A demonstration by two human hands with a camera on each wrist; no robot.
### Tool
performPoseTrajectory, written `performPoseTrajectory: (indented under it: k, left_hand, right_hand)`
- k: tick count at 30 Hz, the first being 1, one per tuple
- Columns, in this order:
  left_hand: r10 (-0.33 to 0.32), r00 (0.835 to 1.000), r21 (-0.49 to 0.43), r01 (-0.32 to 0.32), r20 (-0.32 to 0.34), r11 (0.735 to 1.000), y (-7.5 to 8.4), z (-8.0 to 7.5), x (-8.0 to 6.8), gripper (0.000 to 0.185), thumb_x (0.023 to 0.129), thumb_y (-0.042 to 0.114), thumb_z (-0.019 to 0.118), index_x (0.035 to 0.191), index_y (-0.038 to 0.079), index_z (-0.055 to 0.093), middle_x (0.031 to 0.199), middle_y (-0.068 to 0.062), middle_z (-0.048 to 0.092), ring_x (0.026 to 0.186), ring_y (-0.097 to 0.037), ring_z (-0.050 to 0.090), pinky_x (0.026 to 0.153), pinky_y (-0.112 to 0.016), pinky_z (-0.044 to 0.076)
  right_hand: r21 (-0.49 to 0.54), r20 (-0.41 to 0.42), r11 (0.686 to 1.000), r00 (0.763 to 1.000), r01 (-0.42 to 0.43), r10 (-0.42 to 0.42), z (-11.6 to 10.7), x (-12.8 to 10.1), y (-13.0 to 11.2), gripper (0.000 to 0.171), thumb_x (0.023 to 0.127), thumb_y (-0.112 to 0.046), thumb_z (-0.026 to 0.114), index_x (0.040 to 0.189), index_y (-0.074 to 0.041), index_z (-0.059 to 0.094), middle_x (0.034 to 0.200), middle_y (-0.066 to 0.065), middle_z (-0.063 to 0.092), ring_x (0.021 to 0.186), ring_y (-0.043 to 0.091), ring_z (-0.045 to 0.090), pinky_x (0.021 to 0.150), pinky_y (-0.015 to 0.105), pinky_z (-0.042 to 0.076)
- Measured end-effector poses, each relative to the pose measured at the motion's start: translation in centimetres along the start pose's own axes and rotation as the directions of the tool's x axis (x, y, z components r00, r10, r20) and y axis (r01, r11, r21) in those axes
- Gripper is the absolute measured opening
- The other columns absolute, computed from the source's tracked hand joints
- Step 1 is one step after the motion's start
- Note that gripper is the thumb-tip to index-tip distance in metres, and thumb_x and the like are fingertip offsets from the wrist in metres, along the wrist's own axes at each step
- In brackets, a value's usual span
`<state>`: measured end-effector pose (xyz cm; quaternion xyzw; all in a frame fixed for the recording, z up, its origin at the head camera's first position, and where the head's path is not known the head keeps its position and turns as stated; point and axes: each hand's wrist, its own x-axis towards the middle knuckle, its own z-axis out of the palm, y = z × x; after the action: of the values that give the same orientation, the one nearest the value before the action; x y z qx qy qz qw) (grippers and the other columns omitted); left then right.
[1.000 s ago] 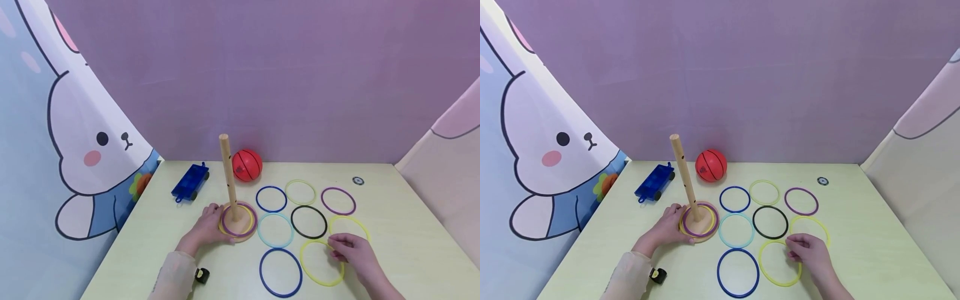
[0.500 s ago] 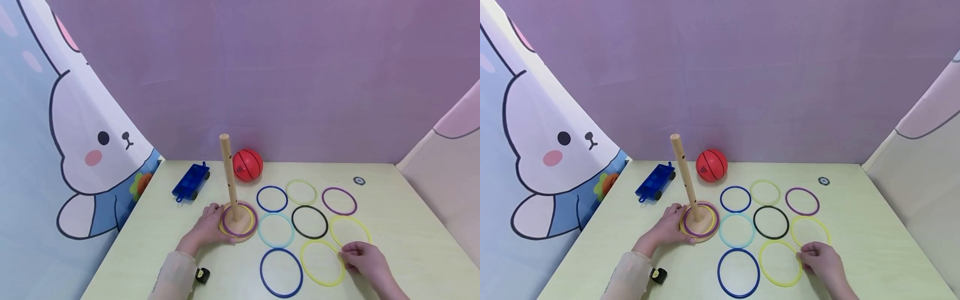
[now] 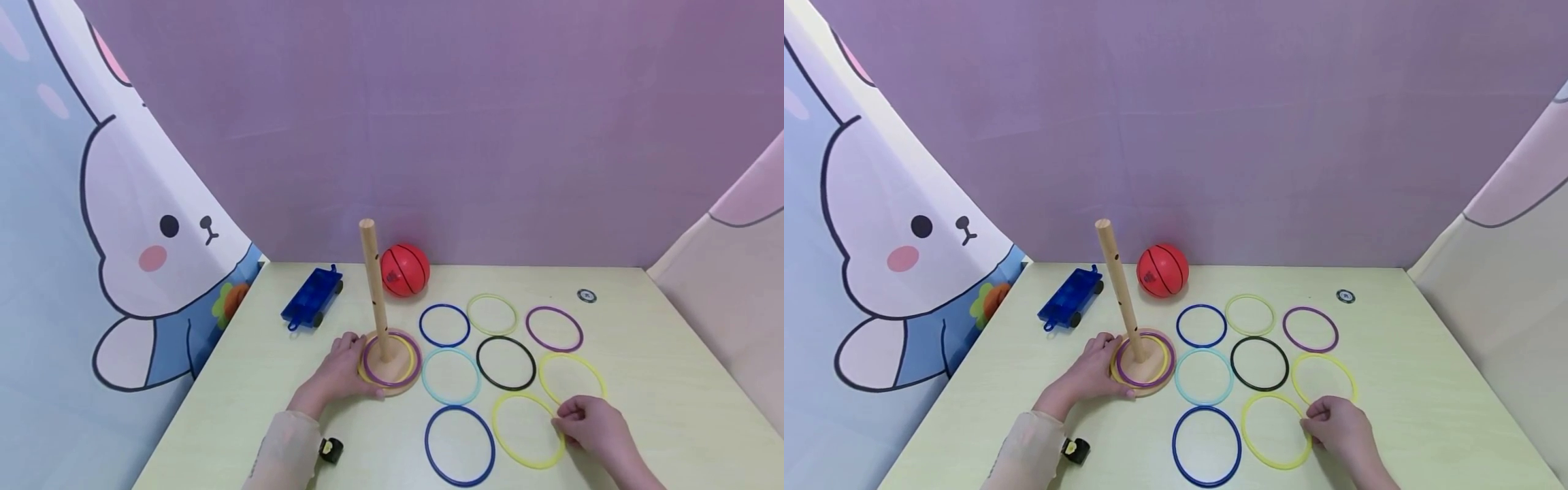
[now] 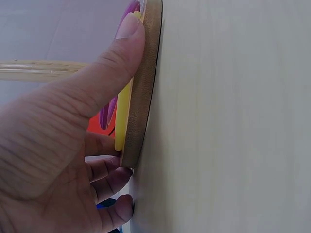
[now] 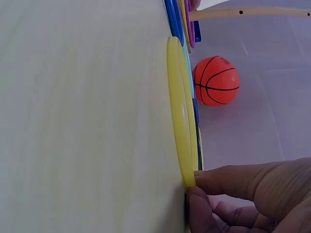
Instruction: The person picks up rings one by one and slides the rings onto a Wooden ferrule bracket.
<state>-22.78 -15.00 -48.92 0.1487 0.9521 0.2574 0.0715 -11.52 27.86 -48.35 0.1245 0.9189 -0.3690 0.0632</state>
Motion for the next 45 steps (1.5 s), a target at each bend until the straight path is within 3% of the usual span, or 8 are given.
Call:
performPoseTrajectory:
  k: [7, 12, 17, 26, 35, 45]
  left_hand:
    - [-0.002, 1.0, 0.001, 0.002, -0.001, 1.0, 0.0, 0.1, 0.0, 0.113, 0.058, 0.057, 0.088, 0.146, 0.004, 0.041, 0.129, -0.009, 0.043, 0.119, -0.027, 0.038, 0.099, -0.048, 0.044]
    - [0.008, 1.0, 0.009, -0.008, -0.003, 1.0, -0.1, 0.1, 0.0, 0.114, 0.058, 0.058, 0.088, 0.146, 0.004, 0.041, 0.129, -0.009, 0.043, 0.119, -0.027, 0.038, 0.099, -0.048, 0.043]
    - [0.011, 1.0, 0.008, -0.011, -0.004, 1.0, -0.2, 0.1, 0.1, 0.114, 0.058, 0.058, 0.088, 0.147, 0.004, 0.04, 0.129, -0.009, 0.043, 0.119, -0.027, 0.038, 0.099, -0.047, 0.044]
    - [0.006, 1.0, 0.004, -0.006, -0.003, 1.0, -0.3, 0.2, 0.1, 0.114, 0.058, 0.058, 0.088, 0.147, 0.004, 0.04, 0.129, -0.008, 0.042, 0.119, -0.027, 0.038, 0.099, -0.047, 0.044]
    - [0.001, 1.0, 0.008, -0.001, 0.001, 1.0, -0.5, 0.4, 0.2, 0.116, 0.057, 0.062, 0.086, 0.148, 0.006, 0.04, 0.129, -0.006, 0.042, 0.119, -0.025, 0.037, 0.099, -0.045, 0.044]
    - [0.014, 1.0, 0.008, -0.014, -0.007, 1.0, -0.3, 0.3, 0.0, 0.115, 0.057, 0.061, 0.087, 0.147, 0.005, 0.041, 0.127, -0.007, 0.043, 0.117, -0.026, 0.038, 0.098, -0.046, 0.044]
  right_hand:
    - [-0.042, -0.004, 0.999, 1.0, 0.025, -0.025, -0.1, 0.1, -0.2, 0.008, 0.079, -0.01, 0.075, 0.08, -0.005, 0.068, 0.069, -0.001, 0.062, 0.06, 0.015, 0.057, 0.055, 0.028, 0.045]
    - [0.084, 0.015, 0.996, 1.0, 0.006, -0.007, -0.3, 0.2, 0.0, 0.009, 0.081, -0.005, 0.072, 0.086, 0.001, 0.07, 0.075, 0.003, 0.066, 0.063, 0.017, 0.061, 0.056, 0.028, 0.051]
    - [0.276, 0.051, 0.961, 0.999, -0.003, -0.011, -0.8, 0.3, -0.5, 0.018, 0.085, -0.001, 0.069, 0.097, 0.011, 0.067, 0.081, 0.009, 0.069, 0.065, 0.02, 0.064, 0.059, 0.031, 0.056]
    - [0.454, 0.079, 0.891, 0.994, 0.027, -0.07, -1.2, 0.6, -2.5, 0.029, 0.087, -0.003, 0.069, 0.107, 0.017, 0.061, 0.09, 0.017, 0.069, 0.068, 0.018, 0.065, 0.065, 0.032, 0.058]
    - [0.544, 0.07, 0.836, 0.988, 0.075, -0.135, -0.7, 1.1, -4.8, 0.028, 0.087, -0.001, 0.068, 0.108, 0.017, 0.061, 0.091, 0.018, 0.07, 0.068, 0.018, 0.066, 0.066, 0.033, 0.058]
    - [0.586, 0.075, 0.805, 0.983, 0.091, -0.166, 0.3, 1.7, -7.5, 0.029, 0.088, 0.0, 0.068, 0.11, 0.018, 0.059, 0.087, 0.013, 0.07, 0.066, 0.017, 0.066, 0.065, 0.032, 0.058]
